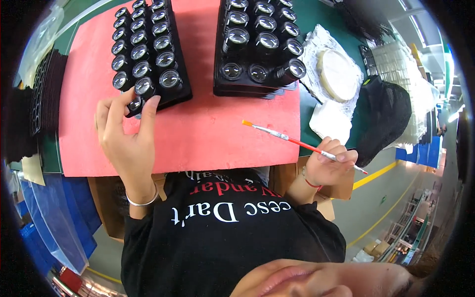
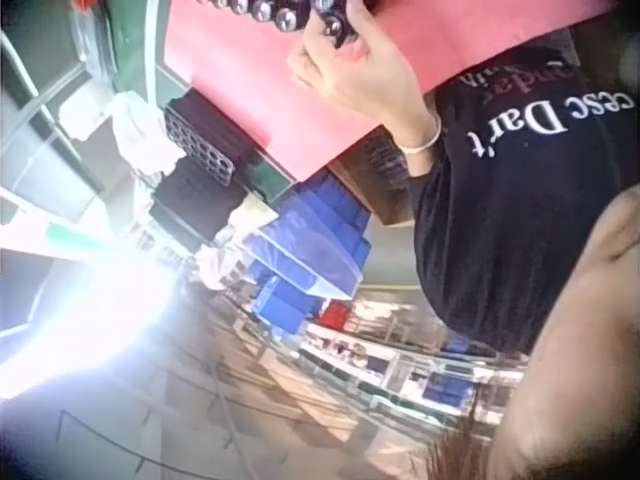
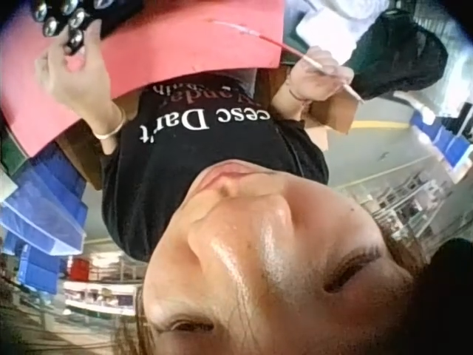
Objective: Apply orange coating to small circular components using a brush and organize them into a tray.
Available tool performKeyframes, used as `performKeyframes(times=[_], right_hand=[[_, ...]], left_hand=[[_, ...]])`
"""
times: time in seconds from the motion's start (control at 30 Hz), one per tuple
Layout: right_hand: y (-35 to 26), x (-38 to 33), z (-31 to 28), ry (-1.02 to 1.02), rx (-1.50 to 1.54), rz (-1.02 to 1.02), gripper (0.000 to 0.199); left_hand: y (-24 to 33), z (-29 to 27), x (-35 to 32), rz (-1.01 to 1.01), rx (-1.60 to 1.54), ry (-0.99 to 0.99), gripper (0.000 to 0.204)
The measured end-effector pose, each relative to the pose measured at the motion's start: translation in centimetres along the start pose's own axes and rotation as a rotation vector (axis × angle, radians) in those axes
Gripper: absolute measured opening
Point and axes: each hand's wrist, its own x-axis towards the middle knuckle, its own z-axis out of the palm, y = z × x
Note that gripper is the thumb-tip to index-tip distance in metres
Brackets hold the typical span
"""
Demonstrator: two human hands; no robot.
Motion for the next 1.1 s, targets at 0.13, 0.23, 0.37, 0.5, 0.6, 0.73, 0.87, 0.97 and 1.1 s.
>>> performKeyframes(times=[0.13,0.23,0.37,0.5,0.6,0.73,0.87,0.97,1.1], right_hand=[[-0.2,0.1,-0.3,0.006,-0.025,-0.014,0.028],[-0.4,0.2,-0.1,-0.007,0.013,0.019,0.027],[-0.3,0.3,-0.2,-0.002,0.032,0.013,0.028],[-0.3,0.2,-0.3,0.001,0.030,-0.003,0.028],[-0.3,0.2,-0.4,0.009,0.043,-0.008,0.028],[-0.8,-0.1,-0.4,0.046,0.073,-0.007,0.028],[-1.1,-0.1,-0.4,0.074,0.121,0.033,0.029],[-1.4,0.2,-1.0,0.086,0.133,0.047,0.029],[-2.1,1.9,-3.2,0.203,-0.041,-0.091,0.027]], left_hand=[[0.5,0.2,0.2,0.010,0.003,-0.021,0.026],[1.3,0.1,0.1,-0.022,-0.041,-0.005,0.027],[2.8,-1.1,0.3,-0.021,0.068,0.074,0.032],[5.1,-2.0,2.1,0.323,0.049,-0.058,0.035],[6.5,-1.6,4.5,0.662,0.133,-0.209,0.036],[7.6,0.5,6.9,0.707,0.117,-0.288,0.027],[7.8,2.4,7.7,0.689,0.083,-0.313,0.026],[8.5,2.2,7.3,0.635,0.035,-0.345,0.023],[10.2,0.8,5.8,0.661,-0.042,-0.286,0.026]])
